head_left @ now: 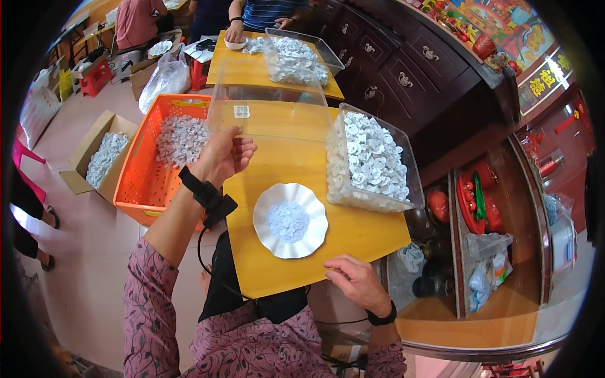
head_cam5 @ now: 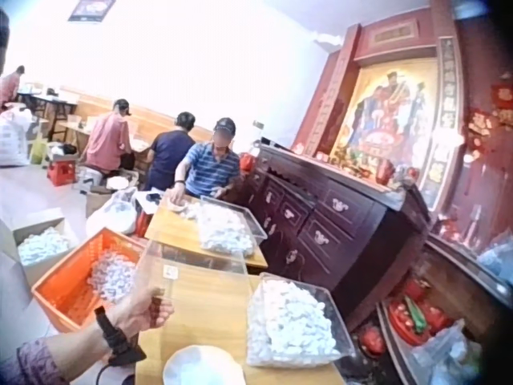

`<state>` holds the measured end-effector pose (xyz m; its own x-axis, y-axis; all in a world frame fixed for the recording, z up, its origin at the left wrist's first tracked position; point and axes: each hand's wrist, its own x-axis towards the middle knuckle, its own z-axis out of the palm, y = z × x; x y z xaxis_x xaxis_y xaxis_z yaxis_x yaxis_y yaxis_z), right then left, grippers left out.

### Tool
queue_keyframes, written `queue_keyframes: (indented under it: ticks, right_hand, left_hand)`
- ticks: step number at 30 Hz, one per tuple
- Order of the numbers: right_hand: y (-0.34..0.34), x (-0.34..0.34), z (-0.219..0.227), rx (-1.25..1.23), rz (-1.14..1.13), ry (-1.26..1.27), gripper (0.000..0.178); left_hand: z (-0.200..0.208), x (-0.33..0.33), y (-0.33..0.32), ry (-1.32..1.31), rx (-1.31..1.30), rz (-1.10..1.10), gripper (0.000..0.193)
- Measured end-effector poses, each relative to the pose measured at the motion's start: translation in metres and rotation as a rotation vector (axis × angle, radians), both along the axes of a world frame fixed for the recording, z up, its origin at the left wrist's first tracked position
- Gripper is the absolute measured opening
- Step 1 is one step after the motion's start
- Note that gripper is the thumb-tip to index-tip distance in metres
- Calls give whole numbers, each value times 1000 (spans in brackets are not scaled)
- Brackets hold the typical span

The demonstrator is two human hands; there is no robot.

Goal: Assembling small white plastic components by hand in a workshop environment.

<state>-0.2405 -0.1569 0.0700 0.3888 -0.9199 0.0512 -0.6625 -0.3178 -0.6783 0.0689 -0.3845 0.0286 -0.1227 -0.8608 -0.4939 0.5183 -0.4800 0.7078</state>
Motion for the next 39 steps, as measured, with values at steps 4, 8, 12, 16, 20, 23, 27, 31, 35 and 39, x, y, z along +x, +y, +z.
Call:
queue_keyframes:
  ticks: [4,8,12,16,20,23,27,31,35,39]
  right_hand:
    - [-10,1,-8,-40,79,23,15]
    - [-19,5,-5,-75,101,-1,16]
    - [-29,-8,1,-129,79,55,17]
    - [-38,-28,3,-237,-124,111,17]
    - [-61,-36,2,-498,-228,57,14]
    - [-87,-42,5,-593,-222,115,14]
    - [-123,-54,4,-615,-276,142,15]
    - [-164,-60,-10,-426,-335,220,20]
    - [-192,-70,-19,-282,-369,349,29]
    - [-206,-72,-21,-228,-370,362,37]
  left_hand:
    - [-4,1,13,-19,8,-38,33]
    - [1,8,26,8,4,-25,30]
    - [1,11,54,137,-22,-65,30]
    - [1,16,101,204,-57,-120,27]
    - [-19,26,152,294,-48,-117,25]
    - [-31,32,186,247,-23,-46,24]
    - [-48,26,217,252,-6,118,21]
    - [-67,8,242,122,-43,216,18]
    - [-71,-11,248,133,17,103,16]
    - [-70,-20,244,103,34,-35,16]
